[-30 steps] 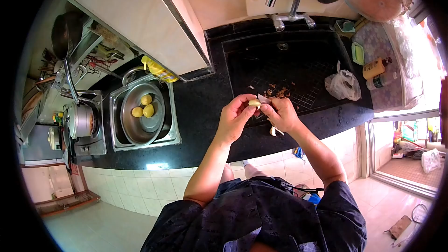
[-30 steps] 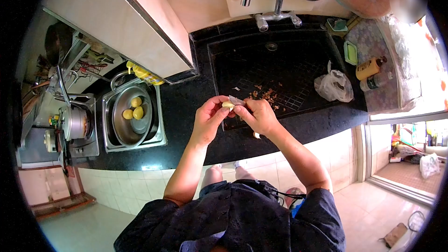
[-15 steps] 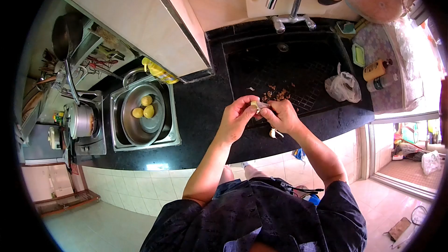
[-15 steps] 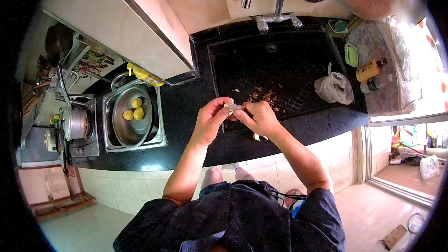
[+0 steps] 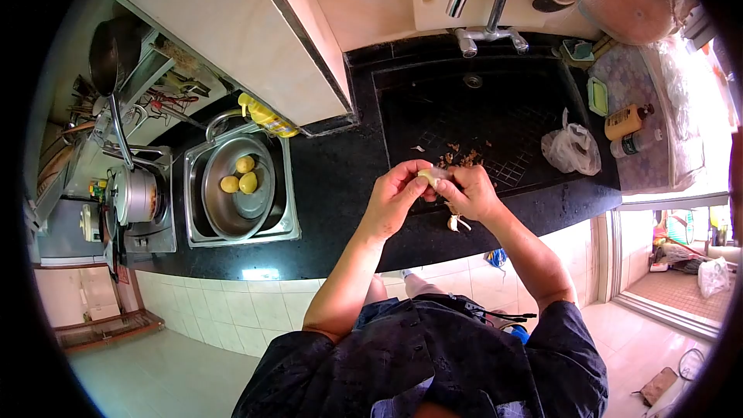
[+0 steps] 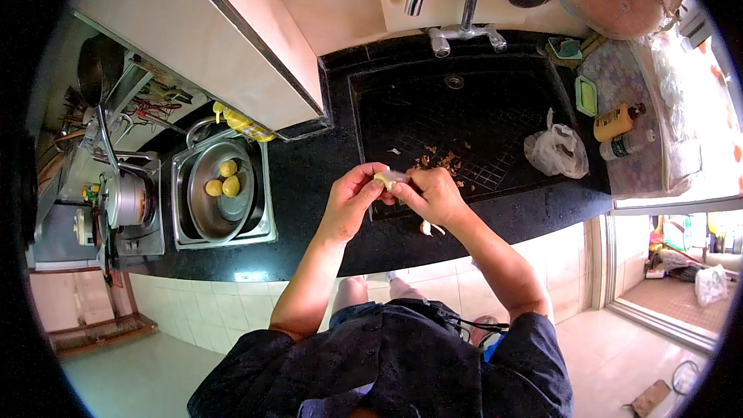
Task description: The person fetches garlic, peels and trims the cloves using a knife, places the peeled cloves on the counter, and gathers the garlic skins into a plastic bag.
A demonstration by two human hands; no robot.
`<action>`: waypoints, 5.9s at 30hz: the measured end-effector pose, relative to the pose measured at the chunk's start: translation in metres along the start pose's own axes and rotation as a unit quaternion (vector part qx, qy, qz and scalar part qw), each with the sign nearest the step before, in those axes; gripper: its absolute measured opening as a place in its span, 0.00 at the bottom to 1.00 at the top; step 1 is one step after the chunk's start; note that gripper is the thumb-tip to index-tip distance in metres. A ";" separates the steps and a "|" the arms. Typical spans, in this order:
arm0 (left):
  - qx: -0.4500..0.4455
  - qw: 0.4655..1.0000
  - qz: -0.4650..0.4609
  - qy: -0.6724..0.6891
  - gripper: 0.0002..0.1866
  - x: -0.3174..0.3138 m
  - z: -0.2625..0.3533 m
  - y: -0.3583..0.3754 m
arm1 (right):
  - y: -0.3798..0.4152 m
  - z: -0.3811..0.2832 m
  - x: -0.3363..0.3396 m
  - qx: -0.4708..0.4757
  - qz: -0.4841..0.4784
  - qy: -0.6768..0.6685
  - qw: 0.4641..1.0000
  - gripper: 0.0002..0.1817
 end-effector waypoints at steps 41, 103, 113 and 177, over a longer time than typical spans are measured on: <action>0.059 0.983 0.076 0.155 0.11 -0.006 -0.033 0.004 | 0.029 -0.012 -0.008 0.135 0.053 0.185 0.972 0.18; 0.095 0.934 0.335 -0.080 0.13 0.162 -0.094 -0.048 | 0.069 0.136 -0.010 -0.283 -0.104 0.277 0.912 0.20; 0.016 0.642 0.510 -0.572 0.16 0.187 -0.049 -0.045 | 0.082 0.128 0.004 -0.293 -0.106 0.290 0.905 0.17; -0.141 0.868 -0.012 -0.476 0.25 -0.023 -0.164 -0.034 | 0.084 0.053 0.009 -0.211 -0.042 0.123 0.969 0.11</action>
Point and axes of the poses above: each hand's wrist, its own y-axis away from the middle knuckle, its own x-axis out of the back of the hand, z = x × y, the point moved 3 cm from there along -y, towards the middle knuckle, and after that the axes turned 12 degrees about x, right-handed, at the moved point
